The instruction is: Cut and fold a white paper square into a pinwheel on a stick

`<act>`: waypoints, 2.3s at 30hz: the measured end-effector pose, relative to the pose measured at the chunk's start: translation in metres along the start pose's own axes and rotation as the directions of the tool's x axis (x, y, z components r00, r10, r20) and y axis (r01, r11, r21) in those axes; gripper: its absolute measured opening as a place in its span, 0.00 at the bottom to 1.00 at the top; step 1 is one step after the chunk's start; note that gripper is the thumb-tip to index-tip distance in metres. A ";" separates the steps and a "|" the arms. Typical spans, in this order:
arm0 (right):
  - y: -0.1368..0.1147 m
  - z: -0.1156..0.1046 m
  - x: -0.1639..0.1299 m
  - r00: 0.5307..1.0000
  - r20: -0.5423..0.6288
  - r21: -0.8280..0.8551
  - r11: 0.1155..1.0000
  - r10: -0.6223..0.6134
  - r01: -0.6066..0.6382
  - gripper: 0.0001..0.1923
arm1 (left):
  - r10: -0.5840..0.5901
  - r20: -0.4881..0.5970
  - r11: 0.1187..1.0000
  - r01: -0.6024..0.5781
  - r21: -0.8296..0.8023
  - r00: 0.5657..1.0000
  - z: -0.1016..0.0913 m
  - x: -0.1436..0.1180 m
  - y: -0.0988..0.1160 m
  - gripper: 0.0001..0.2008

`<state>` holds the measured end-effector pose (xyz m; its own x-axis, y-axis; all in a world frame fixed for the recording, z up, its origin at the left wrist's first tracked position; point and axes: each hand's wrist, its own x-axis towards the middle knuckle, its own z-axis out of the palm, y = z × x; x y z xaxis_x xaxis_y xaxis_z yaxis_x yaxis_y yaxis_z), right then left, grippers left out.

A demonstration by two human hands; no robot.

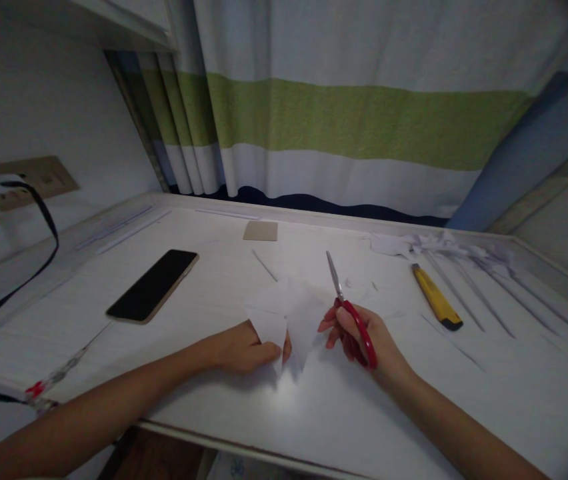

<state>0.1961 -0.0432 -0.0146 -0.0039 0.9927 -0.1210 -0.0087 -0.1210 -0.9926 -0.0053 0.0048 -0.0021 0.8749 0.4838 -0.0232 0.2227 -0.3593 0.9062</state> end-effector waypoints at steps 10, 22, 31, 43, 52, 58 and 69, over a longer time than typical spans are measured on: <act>0.001 0.001 -0.004 0.982 0.175 0.061 0.995 0.065 -0.076 0.16 | 0.121 0.089 0.977 -0.134 0.164 0.989 0.001 0.000 0.003 0.05; -0.004 -0.001 -0.003 0.999 -0.032 -0.001 1.000 0.031 -0.031 0.10 | -0.015 -0.124 0.992 -0.001 -0.123 0.992 -0.003 0.008 -0.020 0.13; -0.004 0.005 -0.008 0.981 -0.193 -0.001 0.999 -0.036 0.036 0.10 | -0.022 -0.144 0.961 -0.019 -0.276 0.989 0.011 0.007 -0.016 0.21; 0.001 0.017 -0.018 0.992 -0.123 0.007 1.000 -0.014 0.015 0.08 | -0.180 -0.022 0.940 0.166 -0.299 0.983 0.029 0.004 -0.003 0.28; -0.004 0.020 -0.021 0.998 -0.039 0.052 0.998 0.042 -0.040 0.12 | -0.232 -0.028 0.919 0.209 -0.334 0.972 0.034 0.003 0.000 0.25; -0.002 0.012 -0.021 0.994 0.108 0.173 0.985 -0.013 -0.006 0.19 | -0.187 -0.140 0.890 0.108 -0.443 0.972 0.023 0.004 -0.005 0.25; 0.001 0.017 -0.033 0.881 0.452 -0.008 0.988 0.144 -0.157 0.14 | -0.145 -0.457 0.813 -0.158 -0.560 0.877 0.013 0.004 -0.012 0.24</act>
<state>0.1791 -0.0756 -0.0112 -0.4563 0.8555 -0.2449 -0.0002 -0.2753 -0.9614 0.0010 0.0007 -0.0184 0.5388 0.8414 0.0415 -0.1981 0.0786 0.9770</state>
